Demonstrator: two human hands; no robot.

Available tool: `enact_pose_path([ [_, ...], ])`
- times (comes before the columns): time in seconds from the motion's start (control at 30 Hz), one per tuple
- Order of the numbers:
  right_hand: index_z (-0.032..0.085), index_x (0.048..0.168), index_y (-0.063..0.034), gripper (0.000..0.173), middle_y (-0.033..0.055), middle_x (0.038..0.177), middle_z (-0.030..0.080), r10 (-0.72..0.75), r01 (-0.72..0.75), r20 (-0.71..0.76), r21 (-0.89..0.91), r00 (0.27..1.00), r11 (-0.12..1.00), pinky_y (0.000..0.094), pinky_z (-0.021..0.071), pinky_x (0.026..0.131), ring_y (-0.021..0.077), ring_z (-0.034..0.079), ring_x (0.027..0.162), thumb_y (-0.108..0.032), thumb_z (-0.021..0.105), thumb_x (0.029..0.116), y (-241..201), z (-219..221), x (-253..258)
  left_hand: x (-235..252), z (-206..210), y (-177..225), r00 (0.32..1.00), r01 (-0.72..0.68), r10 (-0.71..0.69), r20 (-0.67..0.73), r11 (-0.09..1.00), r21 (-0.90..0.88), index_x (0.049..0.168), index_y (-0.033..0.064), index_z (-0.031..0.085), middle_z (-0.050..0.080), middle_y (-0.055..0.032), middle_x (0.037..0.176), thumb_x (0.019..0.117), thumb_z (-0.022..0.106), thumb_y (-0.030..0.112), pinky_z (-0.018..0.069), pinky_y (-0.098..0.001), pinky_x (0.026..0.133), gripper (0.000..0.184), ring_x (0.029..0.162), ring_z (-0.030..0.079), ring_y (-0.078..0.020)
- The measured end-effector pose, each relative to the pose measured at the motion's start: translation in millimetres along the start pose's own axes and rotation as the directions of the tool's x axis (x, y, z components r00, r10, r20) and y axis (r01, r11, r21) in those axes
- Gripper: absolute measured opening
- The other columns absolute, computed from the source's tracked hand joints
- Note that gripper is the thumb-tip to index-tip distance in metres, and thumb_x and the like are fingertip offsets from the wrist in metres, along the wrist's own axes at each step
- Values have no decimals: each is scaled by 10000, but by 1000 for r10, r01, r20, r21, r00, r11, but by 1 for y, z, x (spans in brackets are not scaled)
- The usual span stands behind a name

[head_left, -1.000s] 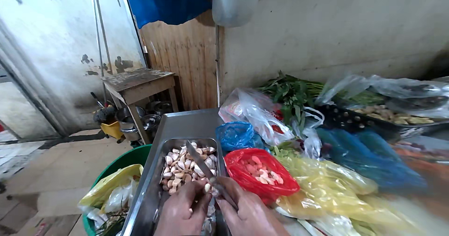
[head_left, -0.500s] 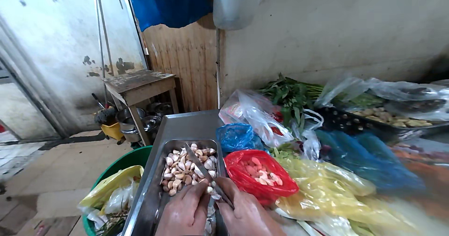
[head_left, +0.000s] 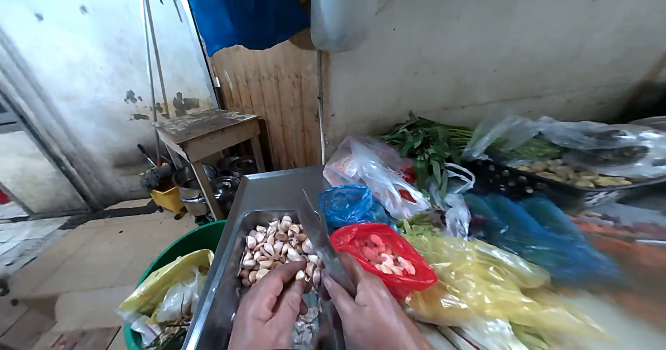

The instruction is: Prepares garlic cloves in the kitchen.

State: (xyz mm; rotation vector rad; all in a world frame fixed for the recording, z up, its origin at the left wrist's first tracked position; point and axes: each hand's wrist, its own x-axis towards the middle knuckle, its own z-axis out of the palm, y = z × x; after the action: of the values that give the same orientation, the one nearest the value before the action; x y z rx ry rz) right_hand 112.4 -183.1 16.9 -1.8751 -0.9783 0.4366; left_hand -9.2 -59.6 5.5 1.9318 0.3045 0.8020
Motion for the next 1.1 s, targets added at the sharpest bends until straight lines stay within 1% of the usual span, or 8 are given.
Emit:
enact_pose_path([
  [0.3,602,1338,-86,336,76,930,713,-56,55,-19,-33,998,998,415,576,727,203,691,774,-189,522,1029,6,2,1,1,-3,0,999,33,-33,6,999,-9,1317,-54,603,709,-80,1056,1024,521,29,597,-243,709,315,799,691,-74],
  [0.47,611,1317,-88,320,79,923,714,-51,50,-17,-28,999,998,409,578,712,200,692,754,-185,521,1026,9,5,3,0,-8,-6,1000,-4,4,16,1000,-5,1303,-53,619,713,-82,1067,1020,516,21,598,-249,738,310,820,693,-76],
  [0.67,598,1341,-90,337,78,947,716,-24,24,4,-47,1000,999,404,584,737,194,699,782,-191,512,1031,9,7,5,-2,-11,-10,1000,-8,8,17,1000,25,1283,-36,646,709,-99,1108,1014,534,35,605,-258,773,300,881,705,-93],
  [0.77,610,1322,-82,326,85,934,717,-42,42,3,-57,999,997,420,574,742,206,696,795,-201,520,1033,8,6,3,-3,-11,-6,998,-5,1,68,999,51,1292,-43,645,700,-131,1158,1019,542,59,598,-288,830,309,938,703,-118],
  [0.83,617,1306,-83,317,85,920,706,-68,67,-5,-58,998,996,421,562,743,200,682,792,-218,535,1031,7,6,1,-4,-11,-3,990,-22,8,139,994,103,1295,-35,651,693,-152,1161,1033,553,120,586,-310,860,320,981,692,-146],
  [0.9,623,1280,-78,303,88,909,698,-99,98,-15,-57,995,994,418,555,732,194,671,781,-237,552,1032,6,6,-1,-4,-9,-3,984,-50,24,175,988,149,1267,-36,671,699,-163,1137,1030,578,168,571,-310,860,326,988,684,-159],
  [1.0,625,1277,-68,317,95,926,706,-117,116,-9,-48,993,992,418,561,737,199,682,797,-256,559,1031,6,6,-1,-4,-8,-4,990,-32,13,141,990,135,1188,-29,702,707,-126,1074,1023,592,158,572,-272,835,272,924,681,-112],
  [1.1,630,1275,-76,331,83,911,705,-114,113,-7,-45,993,993,394,561,723,183,676,773,-290,567,1032,7,5,-1,-2,-11,-5,993,-9,-7,116,990,141,1133,-21,718,705,-108,1030,1018,593,162,578,-266,811,250,886,680,-98],
])
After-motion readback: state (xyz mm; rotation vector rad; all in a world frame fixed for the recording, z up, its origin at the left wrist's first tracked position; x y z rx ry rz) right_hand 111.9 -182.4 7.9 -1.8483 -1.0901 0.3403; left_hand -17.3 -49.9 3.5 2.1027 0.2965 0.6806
